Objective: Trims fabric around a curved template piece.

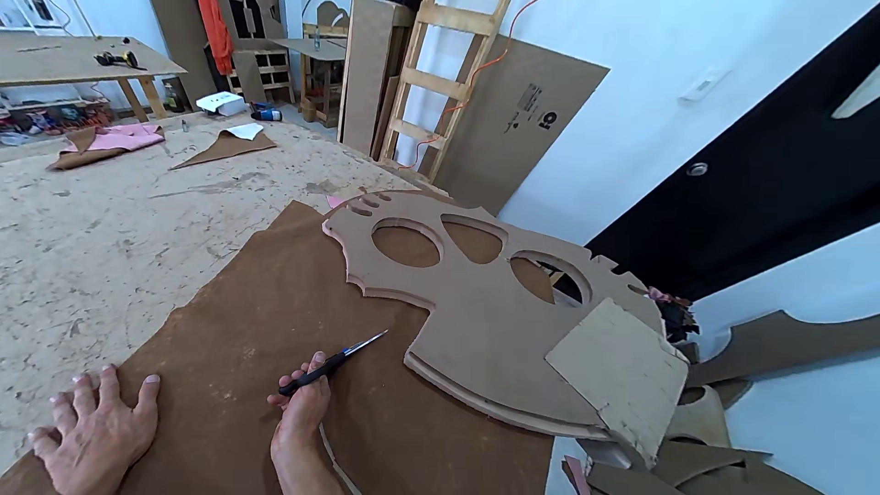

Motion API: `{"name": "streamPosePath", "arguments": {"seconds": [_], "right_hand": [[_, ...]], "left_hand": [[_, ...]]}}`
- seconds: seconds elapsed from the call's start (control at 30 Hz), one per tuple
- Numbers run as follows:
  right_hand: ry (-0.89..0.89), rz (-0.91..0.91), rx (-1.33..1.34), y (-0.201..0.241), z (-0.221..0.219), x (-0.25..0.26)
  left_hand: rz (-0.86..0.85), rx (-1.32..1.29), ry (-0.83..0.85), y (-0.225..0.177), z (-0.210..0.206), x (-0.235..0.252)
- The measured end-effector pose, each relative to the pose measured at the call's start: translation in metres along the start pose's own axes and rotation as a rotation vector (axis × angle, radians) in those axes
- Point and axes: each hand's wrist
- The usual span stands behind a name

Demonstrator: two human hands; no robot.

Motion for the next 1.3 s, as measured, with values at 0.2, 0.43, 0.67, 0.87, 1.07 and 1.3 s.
{"name": "streamPosePath", "arguments": {"seconds": [0.2, 0.43, 0.67, 0.87, 1.07, 1.3], "right_hand": [[0.01, -0.006, -0.013, 0.0, 0.002, 0.003], [-0.037, 0.023, -0.047, 0.005, -0.003, 0.006], [-0.042, 0.042, -0.074, 0.024, 0.002, 0.02], [-0.078, 0.085, -0.116, 0.033, 0.002, 0.025], [-0.072, 0.047, -0.04, 0.044, 0.003, 0.037], [-0.058, 0.044, -0.028, 0.049, 0.003, 0.044]], "left_hand": [[0.0, 0.013, 0.015, 0.001, 0.0, 0.001], [0.005, 0.011, 0.017, 0.001, 0.001, 0.001], [-0.004, 0.015, 0.009, 0.002, 0.0, 0.001], [-0.003, 0.02, 0.003, 0.002, -0.002, 0.002], [0.003, 0.023, 0.023, -0.001, 0.002, 0.001], [-0.009, 0.01, 0.006, 0.0, 0.0, 0.001]]}}
Point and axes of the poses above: each hand's wrist, its own x-axis towards the middle knuckle, its own z-axis out of the back of the hand, y = z × x, and after that the axes turned 14 degrees about -y, right-handed
